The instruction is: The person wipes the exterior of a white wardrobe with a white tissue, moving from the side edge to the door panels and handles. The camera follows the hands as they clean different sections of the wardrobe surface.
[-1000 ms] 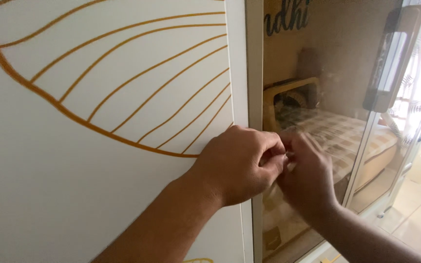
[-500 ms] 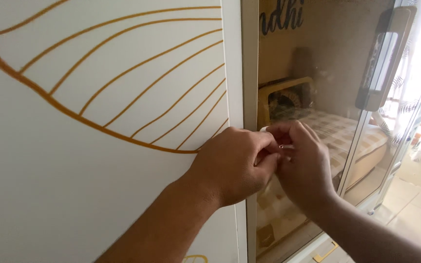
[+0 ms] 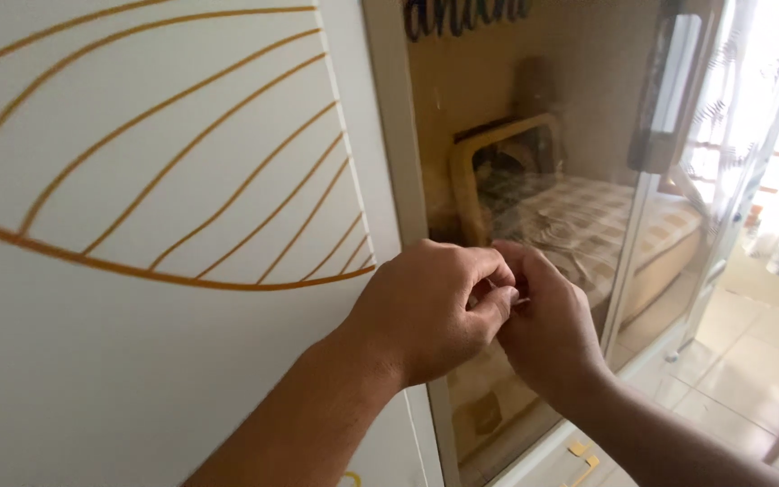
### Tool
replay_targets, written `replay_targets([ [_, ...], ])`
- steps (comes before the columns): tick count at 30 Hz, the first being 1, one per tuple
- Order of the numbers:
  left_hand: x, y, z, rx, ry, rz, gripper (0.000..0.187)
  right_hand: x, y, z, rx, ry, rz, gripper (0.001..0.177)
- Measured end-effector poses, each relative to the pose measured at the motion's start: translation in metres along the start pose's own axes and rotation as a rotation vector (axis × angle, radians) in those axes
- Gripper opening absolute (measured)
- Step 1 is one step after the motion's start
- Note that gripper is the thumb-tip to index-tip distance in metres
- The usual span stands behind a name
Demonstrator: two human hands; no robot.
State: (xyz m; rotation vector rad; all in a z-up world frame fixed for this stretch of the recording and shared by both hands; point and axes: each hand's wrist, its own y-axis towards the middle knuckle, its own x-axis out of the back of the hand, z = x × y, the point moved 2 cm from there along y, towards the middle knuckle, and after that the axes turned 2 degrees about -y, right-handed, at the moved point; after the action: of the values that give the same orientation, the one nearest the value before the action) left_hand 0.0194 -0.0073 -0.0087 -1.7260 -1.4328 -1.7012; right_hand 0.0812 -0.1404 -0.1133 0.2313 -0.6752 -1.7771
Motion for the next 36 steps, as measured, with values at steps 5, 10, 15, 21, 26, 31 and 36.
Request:
replay_targets([
  [5,-0.015,0.011,-0.011,-0.064,-0.054,0.053,0.02,0.03,-0.004,-0.007,-0.138,-0.073,-0.038,0.035],
  [10,-0.026,0.028,-0.019,-0.102,-0.122,0.115,0.022,0.062,-0.008,-0.007,-0.208,-0.149,-0.094,0.023],
  [15,-0.039,0.046,-0.019,-0.251,-0.181,0.157,0.04,0.09,-0.02,-0.002,-0.14,-0.344,-0.205,0.017],
  [21,-0.039,0.048,-0.023,-0.264,-0.181,0.268,0.081,0.109,-0.044,0.021,-0.26,-0.499,-0.334,0.034],
  [26,-0.063,0.059,-0.032,-0.389,-0.213,0.24,0.086,0.137,-0.071,0.034,-0.266,-0.541,-0.387,0.035],
  [31,-0.084,0.066,-0.06,-0.504,-0.252,0.245,0.088,0.174,-0.101,0.043,-0.249,-0.647,-0.461,0.033],
  [36,-0.115,0.083,-0.093,-0.701,-0.317,0.189,0.088,0.212,-0.125,0.039,-0.369,-0.664,-0.516,0.035],
])
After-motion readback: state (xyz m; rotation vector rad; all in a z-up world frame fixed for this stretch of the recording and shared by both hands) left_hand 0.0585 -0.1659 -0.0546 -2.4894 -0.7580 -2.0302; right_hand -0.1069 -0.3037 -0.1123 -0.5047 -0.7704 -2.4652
